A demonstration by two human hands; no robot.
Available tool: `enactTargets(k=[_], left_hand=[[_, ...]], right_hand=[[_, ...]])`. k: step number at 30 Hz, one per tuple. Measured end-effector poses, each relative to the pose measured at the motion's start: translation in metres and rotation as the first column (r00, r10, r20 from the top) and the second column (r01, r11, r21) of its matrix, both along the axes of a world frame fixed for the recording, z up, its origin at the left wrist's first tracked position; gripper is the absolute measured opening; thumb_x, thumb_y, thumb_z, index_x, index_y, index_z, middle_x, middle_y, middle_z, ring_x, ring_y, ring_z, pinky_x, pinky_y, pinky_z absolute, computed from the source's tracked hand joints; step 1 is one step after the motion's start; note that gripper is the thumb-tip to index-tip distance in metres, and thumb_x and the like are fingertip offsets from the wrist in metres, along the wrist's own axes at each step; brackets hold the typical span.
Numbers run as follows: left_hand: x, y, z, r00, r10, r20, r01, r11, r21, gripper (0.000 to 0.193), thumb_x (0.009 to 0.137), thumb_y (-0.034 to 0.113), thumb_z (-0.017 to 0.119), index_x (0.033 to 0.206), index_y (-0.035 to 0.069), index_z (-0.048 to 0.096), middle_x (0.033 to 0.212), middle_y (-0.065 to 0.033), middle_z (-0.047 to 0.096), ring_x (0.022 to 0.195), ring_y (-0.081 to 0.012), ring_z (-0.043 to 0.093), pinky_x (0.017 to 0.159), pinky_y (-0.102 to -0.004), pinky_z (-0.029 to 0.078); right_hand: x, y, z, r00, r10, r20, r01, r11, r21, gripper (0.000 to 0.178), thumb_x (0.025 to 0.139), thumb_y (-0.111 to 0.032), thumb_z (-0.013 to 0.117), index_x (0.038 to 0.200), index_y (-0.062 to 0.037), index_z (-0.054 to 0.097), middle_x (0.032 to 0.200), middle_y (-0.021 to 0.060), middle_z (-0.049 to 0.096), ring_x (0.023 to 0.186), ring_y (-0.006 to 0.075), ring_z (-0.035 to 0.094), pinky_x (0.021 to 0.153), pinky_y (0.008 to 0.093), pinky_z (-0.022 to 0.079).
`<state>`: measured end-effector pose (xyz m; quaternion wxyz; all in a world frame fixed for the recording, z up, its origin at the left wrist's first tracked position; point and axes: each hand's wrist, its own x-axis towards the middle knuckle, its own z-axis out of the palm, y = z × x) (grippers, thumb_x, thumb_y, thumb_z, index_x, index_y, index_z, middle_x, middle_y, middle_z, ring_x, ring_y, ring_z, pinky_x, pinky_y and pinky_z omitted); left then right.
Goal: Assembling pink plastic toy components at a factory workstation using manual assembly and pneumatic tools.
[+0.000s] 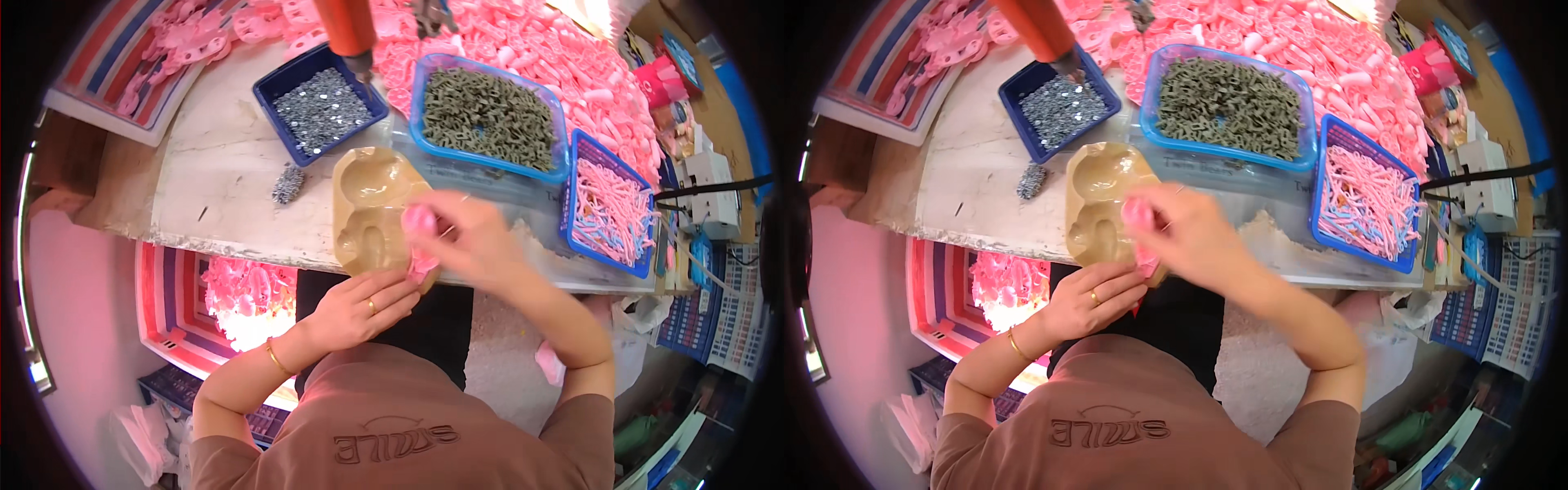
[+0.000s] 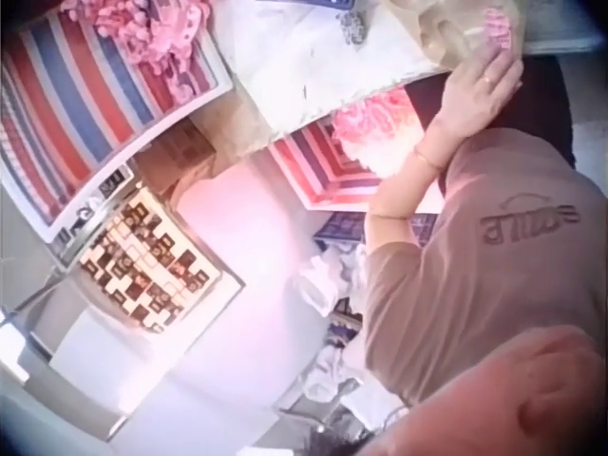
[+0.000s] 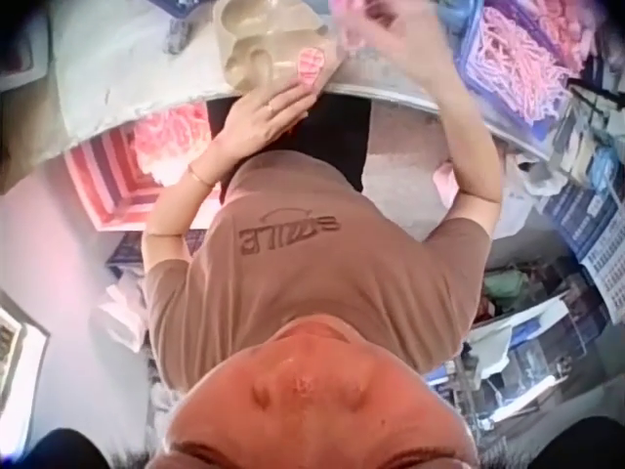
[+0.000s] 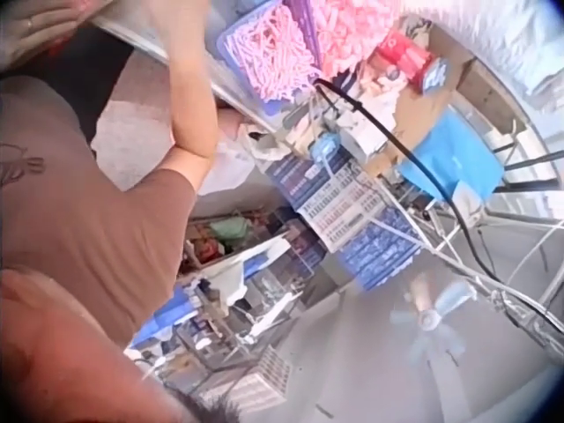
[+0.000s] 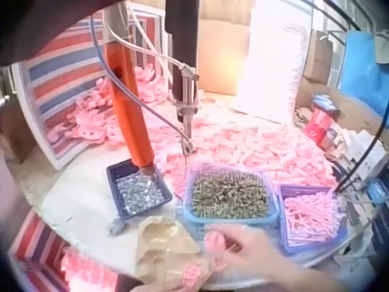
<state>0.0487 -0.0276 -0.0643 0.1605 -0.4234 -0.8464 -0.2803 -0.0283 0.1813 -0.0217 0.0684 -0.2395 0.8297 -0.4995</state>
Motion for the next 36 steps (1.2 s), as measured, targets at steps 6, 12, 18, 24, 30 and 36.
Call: enactTargets(k=[6, 12, 18, 24, 30, 36], left_hand=[[-0.018, -0.073, 0.008, 0.982, 0.174, -0.066, -0.167, 0.980, 0.109, 0.030, 0.071, -0.001, 0.073, 0.100, 0.005, 0.067, 0.105, -0.0099, 0.067, 0.095, -0.0283, 0.066, 0.077, -0.0380, 0.056], [-0.125, -0.171, -0.004, 0.794, 0.604, 0.066, -0.607, 0.788, 0.098, 0.023, 0.087, 0.008, 0.065, 0.109, 0.006, 0.062, 0.109, -0.0127, 0.065, 0.102, -0.0337, 0.061, 0.087, -0.0384, 0.049], [-0.277, -0.277, -0.007, 0.540, 0.749, -0.383, -0.837, 0.433, -0.333, 0.050, 0.087, 0.016, 0.063, 0.134, 0.008, 0.047, 0.147, -0.0127, 0.041, 0.127, -0.0421, 0.045, 0.105, -0.0484, 0.040], [-0.308, -0.310, -0.010, 0.434, 0.889, -0.145, -0.840, 0.342, -0.421, 0.041, 0.086, 0.009, 0.056, 0.127, 0.009, 0.052, 0.134, -0.0107, 0.051, 0.118, -0.0381, 0.053, 0.100, -0.0478, 0.044], [-0.228, -0.297, -0.015, 0.617, 0.661, -0.427, -0.787, 0.504, -0.356, 0.018, 0.081, 0.008, 0.064, 0.099, 0.008, 0.063, 0.099, -0.0089, 0.059, 0.093, -0.0293, 0.060, 0.075, -0.0406, 0.052], [-0.114, -0.223, 0.022, 0.772, 0.549, -0.322, -0.592, 0.804, -0.050, 0.034, 0.075, 0.006, 0.070, 0.107, 0.014, 0.068, 0.080, -0.0048, 0.057, 0.076, -0.0253, 0.057, 0.067, -0.0392, 0.048]], right_hand=[[0.006, -0.042, -0.020, 0.962, 0.189, -0.196, -0.121, 0.942, 0.314, 0.043, 0.082, -0.035, 0.072, 0.116, -0.0120, 0.060, 0.091, 0.0115, 0.062, 0.074, 0.0341, 0.064, 0.065, 0.0394, 0.052], [0.008, -0.042, 0.009, 0.984, 0.163, -0.068, -0.131, 0.933, 0.336, 0.036, 0.085, -0.028, 0.070, 0.115, -0.0107, 0.063, 0.090, 0.0102, 0.060, 0.065, 0.0258, 0.063, 0.062, 0.0350, 0.051], [0.013, -0.036, 0.014, 0.993, 0.105, -0.049, -0.079, 0.922, 0.379, 0.026, 0.086, -0.023, 0.069, 0.107, -0.0076, 0.066, 0.087, 0.0108, 0.062, 0.065, 0.0264, 0.063, 0.059, 0.0356, 0.050], [0.020, -0.029, -0.002, 0.986, 0.161, -0.036, -0.126, 0.880, 0.458, 0.019, 0.086, -0.020, 0.067, 0.102, -0.0087, 0.066, 0.081, 0.0108, 0.063, 0.071, 0.0311, 0.063, 0.061, 0.0397, 0.051], [0.019, -0.032, -0.005, 0.992, 0.107, -0.067, -0.075, 0.924, 0.376, 0.016, 0.084, -0.016, 0.068, 0.098, -0.0072, 0.067, 0.081, 0.0112, 0.064, 0.072, 0.0314, 0.064, 0.063, 0.0396, 0.051], [0.019, -0.044, 0.013, 0.998, 0.034, -0.061, -0.018, 0.969, 0.248, 0.014, 0.085, -0.005, 0.067, 0.098, -0.0039, 0.070, 0.081, 0.0106, 0.068, 0.064, 0.0182, 0.066, 0.055, 0.0281, 0.049]])
